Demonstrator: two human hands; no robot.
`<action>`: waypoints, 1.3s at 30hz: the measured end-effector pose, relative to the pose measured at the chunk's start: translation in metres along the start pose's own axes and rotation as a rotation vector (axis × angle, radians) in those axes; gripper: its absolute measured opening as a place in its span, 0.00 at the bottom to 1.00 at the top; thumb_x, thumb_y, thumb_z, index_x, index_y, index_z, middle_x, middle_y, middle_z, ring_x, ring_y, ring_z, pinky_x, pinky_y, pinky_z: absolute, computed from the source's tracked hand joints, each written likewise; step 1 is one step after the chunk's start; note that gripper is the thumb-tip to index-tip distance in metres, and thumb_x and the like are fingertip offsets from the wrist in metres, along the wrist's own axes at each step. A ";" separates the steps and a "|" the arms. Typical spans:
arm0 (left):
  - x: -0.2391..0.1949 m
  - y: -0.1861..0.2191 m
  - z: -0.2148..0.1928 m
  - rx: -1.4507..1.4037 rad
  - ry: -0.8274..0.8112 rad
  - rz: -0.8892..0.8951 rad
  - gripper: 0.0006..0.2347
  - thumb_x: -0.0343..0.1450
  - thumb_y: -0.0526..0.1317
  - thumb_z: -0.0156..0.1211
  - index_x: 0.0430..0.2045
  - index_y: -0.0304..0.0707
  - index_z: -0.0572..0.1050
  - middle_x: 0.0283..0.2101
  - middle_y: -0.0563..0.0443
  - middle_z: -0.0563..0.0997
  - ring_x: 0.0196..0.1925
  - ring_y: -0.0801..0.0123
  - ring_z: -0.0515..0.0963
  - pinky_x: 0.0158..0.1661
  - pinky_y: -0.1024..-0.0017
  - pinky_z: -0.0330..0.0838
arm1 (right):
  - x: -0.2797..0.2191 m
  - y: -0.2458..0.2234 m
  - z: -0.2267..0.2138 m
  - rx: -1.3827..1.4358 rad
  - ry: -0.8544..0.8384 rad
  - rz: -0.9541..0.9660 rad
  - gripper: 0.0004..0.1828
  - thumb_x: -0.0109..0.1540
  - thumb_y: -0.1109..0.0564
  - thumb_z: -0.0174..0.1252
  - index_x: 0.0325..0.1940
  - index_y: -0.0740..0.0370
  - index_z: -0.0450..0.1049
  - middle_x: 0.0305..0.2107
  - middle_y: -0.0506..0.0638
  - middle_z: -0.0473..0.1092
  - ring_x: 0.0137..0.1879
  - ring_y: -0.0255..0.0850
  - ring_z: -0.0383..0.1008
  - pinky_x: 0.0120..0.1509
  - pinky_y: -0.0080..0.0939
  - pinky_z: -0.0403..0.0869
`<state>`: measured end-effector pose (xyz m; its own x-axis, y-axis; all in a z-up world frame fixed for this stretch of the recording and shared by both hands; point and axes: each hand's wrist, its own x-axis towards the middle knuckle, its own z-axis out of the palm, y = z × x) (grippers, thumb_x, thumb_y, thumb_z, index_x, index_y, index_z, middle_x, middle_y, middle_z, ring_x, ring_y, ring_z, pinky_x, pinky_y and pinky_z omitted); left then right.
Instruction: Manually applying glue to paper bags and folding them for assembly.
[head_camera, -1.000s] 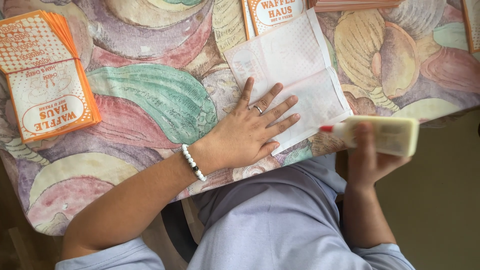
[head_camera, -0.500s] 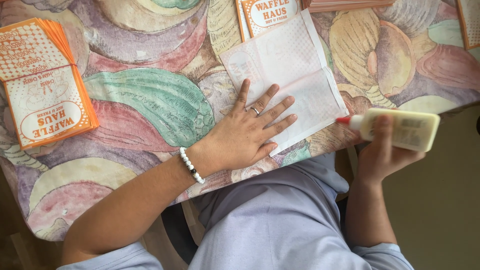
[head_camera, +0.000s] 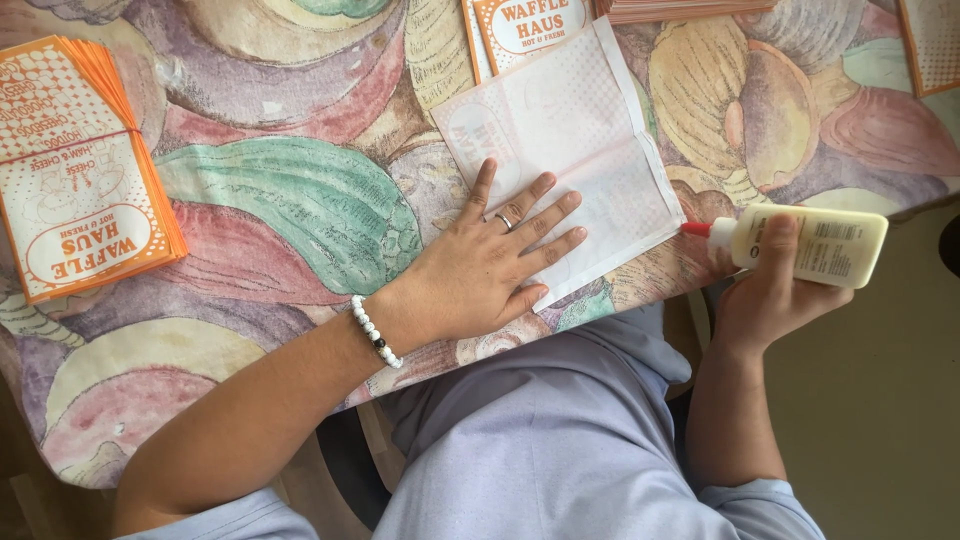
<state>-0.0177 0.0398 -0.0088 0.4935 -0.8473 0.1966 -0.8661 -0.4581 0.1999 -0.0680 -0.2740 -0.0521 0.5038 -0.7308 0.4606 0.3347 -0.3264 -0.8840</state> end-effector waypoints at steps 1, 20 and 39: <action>0.000 0.000 0.000 0.002 0.002 -0.001 0.28 0.75 0.53 0.52 0.72 0.49 0.62 0.77 0.45 0.55 0.80 0.46 0.46 0.70 0.30 0.32 | -0.005 -0.004 0.003 0.002 -0.001 -0.002 0.21 0.64 0.60 0.72 0.49 0.69 0.66 0.40 0.60 0.72 0.45 0.50 0.79 0.47 0.52 0.86; 0.004 -0.001 -0.005 -0.098 0.113 0.156 0.16 0.76 0.41 0.49 0.58 0.41 0.74 0.69 0.40 0.69 0.71 0.50 0.68 0.72 0.37 0.43 | 0.068 -0.025 -0.013 0.019 -0.280 0.625 0.13 0.64 0.60 0.65 0.50 0.61 0.71 0.39 0.49 0.74 0.39 0.38 0.80 0.36 0.27 0.82; 0.001 0.004 0.017 -0.255 0.072 0.194 0.11 0.77 0.31 0.45 0.49 0.40 0.75 0.63 0.47 0.75 0.73 0.59 0.67 0.72 0.58 0.56 | 0.021 -0.063 0.089 -0.465 -0.974 -0.247 0.44 0.65 0.51 0.70 0.76 0.74 0.56 0.51 0.74 0.74 0.60 0.75 0.71 0.62 0.73 0.68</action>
<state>-0.0225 0.0325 -0.0245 0.3333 -0.8867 0.3205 -0.9013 -0.1998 0.3845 -0.0075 -0.2153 0.0209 0.9439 0.1033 0.3137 0.2834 -0.7411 -0.6087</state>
